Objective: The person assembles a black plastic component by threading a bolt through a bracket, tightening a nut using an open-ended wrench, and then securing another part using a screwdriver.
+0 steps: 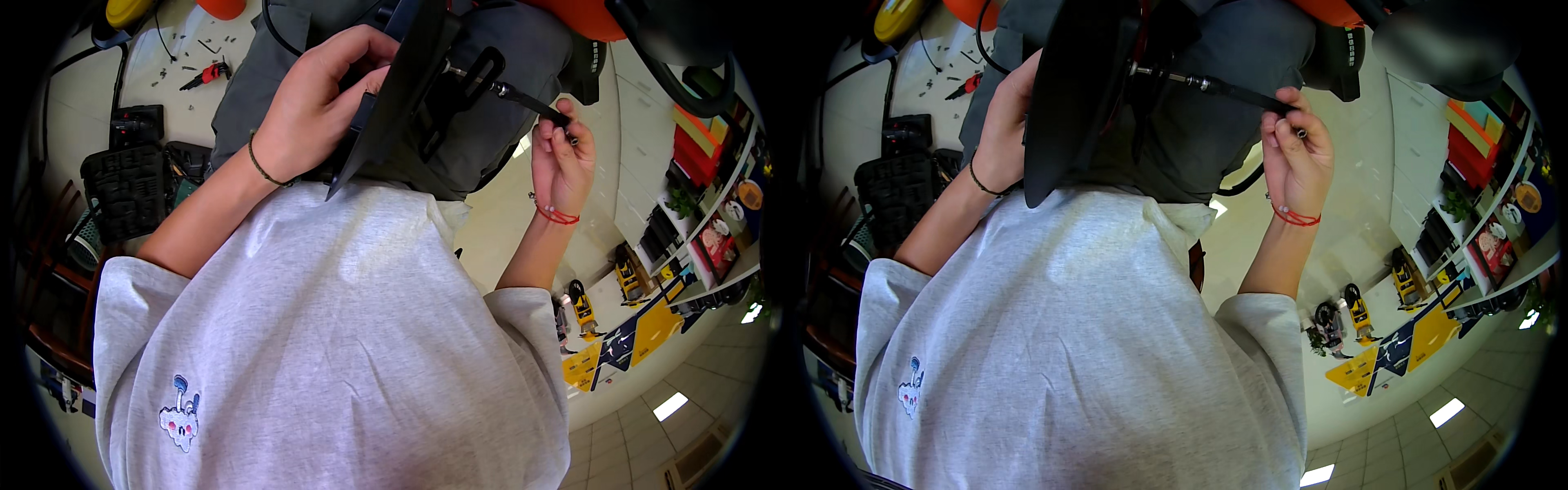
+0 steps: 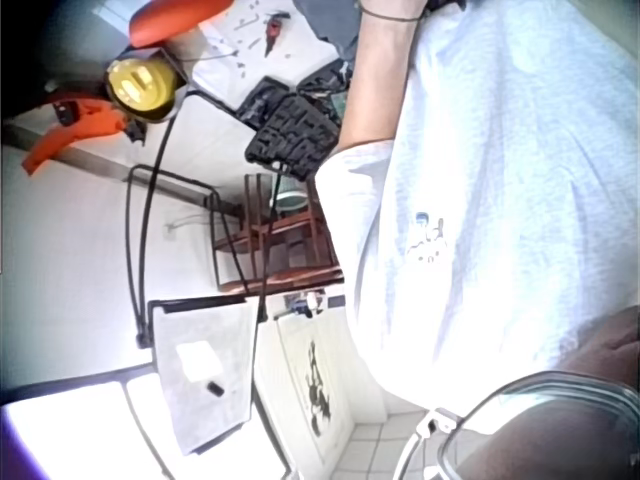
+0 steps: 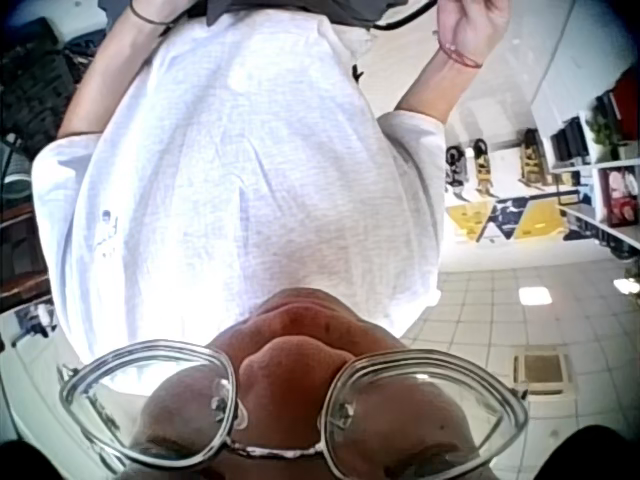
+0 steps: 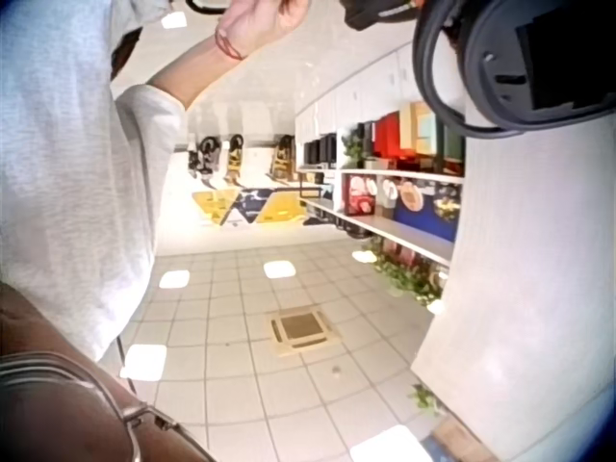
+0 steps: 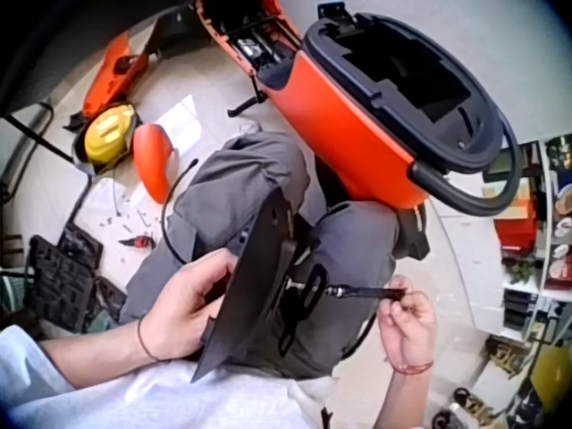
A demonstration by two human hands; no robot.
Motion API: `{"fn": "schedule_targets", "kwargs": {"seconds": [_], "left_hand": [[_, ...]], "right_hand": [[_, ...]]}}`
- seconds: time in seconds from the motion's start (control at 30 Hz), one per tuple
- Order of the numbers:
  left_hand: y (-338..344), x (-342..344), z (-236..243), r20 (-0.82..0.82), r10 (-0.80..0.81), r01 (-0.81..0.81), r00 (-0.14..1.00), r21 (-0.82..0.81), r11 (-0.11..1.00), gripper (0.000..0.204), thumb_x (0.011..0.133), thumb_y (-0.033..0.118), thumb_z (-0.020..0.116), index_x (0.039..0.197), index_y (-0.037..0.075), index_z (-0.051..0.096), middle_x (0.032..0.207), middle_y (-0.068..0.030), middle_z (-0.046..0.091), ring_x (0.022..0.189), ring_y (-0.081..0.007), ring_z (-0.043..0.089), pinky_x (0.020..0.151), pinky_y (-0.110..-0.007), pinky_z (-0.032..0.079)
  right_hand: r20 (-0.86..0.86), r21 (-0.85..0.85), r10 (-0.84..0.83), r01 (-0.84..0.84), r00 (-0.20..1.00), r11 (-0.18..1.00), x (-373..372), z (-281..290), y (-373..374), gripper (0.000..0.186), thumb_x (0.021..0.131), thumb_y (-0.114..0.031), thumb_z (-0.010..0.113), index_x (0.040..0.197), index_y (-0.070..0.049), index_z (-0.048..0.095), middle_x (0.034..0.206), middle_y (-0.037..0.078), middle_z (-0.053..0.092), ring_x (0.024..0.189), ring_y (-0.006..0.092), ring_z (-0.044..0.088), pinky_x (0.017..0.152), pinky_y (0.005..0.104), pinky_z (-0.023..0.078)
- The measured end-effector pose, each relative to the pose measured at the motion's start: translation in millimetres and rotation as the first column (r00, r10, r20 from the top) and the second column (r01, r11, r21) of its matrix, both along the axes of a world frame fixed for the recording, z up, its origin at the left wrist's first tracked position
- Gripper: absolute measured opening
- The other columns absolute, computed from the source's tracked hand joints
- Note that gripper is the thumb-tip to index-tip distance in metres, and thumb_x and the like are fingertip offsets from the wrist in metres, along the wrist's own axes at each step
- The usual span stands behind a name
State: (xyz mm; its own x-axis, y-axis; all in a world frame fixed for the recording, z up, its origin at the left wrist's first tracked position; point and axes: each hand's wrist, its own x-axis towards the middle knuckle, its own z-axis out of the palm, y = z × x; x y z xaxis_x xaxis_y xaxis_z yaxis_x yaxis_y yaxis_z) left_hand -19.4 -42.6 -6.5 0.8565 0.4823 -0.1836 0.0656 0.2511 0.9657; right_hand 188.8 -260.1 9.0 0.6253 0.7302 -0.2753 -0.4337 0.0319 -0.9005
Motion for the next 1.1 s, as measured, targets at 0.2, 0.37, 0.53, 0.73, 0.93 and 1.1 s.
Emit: {"fn": "schedule_targets", "kwargs": {"seconds": [0.2, 0.37, 0.53, 0.73, 0.93, 1.1], "left_hand": [[-2, 0, 2, 0.001, 0.016, -0.016, 1.0, 0.039, 0.999, 0.016, 0.091, 0.011, 0.053, 0.101, -0.002, 0.053, 0.087, -0.0025, 0.059, 0.079, -0.007, 0.054, 0.073, -0.022, 0.045], [-3, -1, 5, 0.015, 0.033, -0.033, 0.999, 0.031, 0.999, 0.015, 0.091, 0.01, 0.052, 0.102, -0.001, 0.053, 0.088, -0.0017, 0.059, 0.081, -0.0061, 0.054, 0.075, -0.021, 0.044], [-1, -3, 6, 0.036, 0.02, -0.021, 0.999, 0.01, 1.0, 0.015, 0.092, 0.01, 0.051, 0.103, -0.001, 0.053, 0.09, -0.0013, 0.059, 0.083, -0.0058, 0.054, 0.075, -0.02, 0.044], [0, 0, 6, 0.063, 0.011, -0.013, 0.998, 0.023, 1.0, 0.015, 0.092, 0.009, 0.05, 0.103, -0.001, 0.053, 0.091, -0.0018, 0.059, 0.083, -0.0061, 0.054, 0.075, -0.021, 0.044], [-4, 3, 1, 0.016, 0.016, -0.017, 1.0, 0.053, 0.998, 0.016, 0.091, 0.009, 0.053, 0.103, -0.002, 0.053, 0.089, -0.0027, 0.059, 0.082, -0.0071, 0.054, 0.075, -0.022, 0.044], [-6, 4, -6, -0.046, 0.028, -0.027, 0.999, 0.022, 0.999, 0.015, 0.09, 0.009, 0.055, 0.101, -0.001, 0.054, 0.086, -0.0033, 0.058, 0.078, -0.0084, 0.054, 0.073, -0.023, 0.045]], "right_hand": [[-0.202, 0.186, 0.063, -0.025, 0.977, 0.982, 2, 10, 18, 0.033, 0.089, -0.006, 0.048, 0.122, 0.003, 0.05, 0.131, 0.022, 0.041, 0.095, 0.0182, 0.049, 0.084, 0.0282, 0.039], [-0.282, 0.175, -0.052, 0.105, 0.958, 0.979, -3, 4, 18, 0.04, 0.087, -0.002, 0.047, 0.127, 0.004, 0.044, 0.134, 0.026, 0.037, 0.1, 0.02, 0.052, 0.09, 0.029, 0.04], [0.037, -0.175, 0.105, -0.097, 0.994, 0.98, -10, 16, 13, 0.04, 0.082, 0.009, 0.049, 0.122, 0.006, 0.047, 0.126, 0.025, 0.049, 0.105, 0.0242, 0.056, 0.091, 0.0305, 0.045], [0.677, -0.558, 0.47, -0.021, 0.566, 0.829, -7, 22, 25, 0.03, 0.08, 0.012, 0.05, 0.107, 0.002, 0.059, 0.116, 0.014, 0.06, 0.101, 0.0187, 0.061, 0.082, 0.027, 0.05], [0.661, -0.625, 0.507, 0.032, 0.554, 0.78, -6, 30, 27, 0.027, 0.081, 0.01, 0.052, 0.104, 0.0, 0.062, 0.111, 0.011, 0.061, 0.086, 0.0141, 0.063, 0.071, 0.0225, 0.05], [0.495, -0.414, 0.229, -0.004, 0.838, 0.91, -6, 30, 28, 0.019, 0.086, 0.004, 0.051, 0.1, 0.003, 0.062, 0.112, 0.013, 0.059, 0.086, 0.0159, 0.061, 0.073, 0.0245, 0.048]]}}
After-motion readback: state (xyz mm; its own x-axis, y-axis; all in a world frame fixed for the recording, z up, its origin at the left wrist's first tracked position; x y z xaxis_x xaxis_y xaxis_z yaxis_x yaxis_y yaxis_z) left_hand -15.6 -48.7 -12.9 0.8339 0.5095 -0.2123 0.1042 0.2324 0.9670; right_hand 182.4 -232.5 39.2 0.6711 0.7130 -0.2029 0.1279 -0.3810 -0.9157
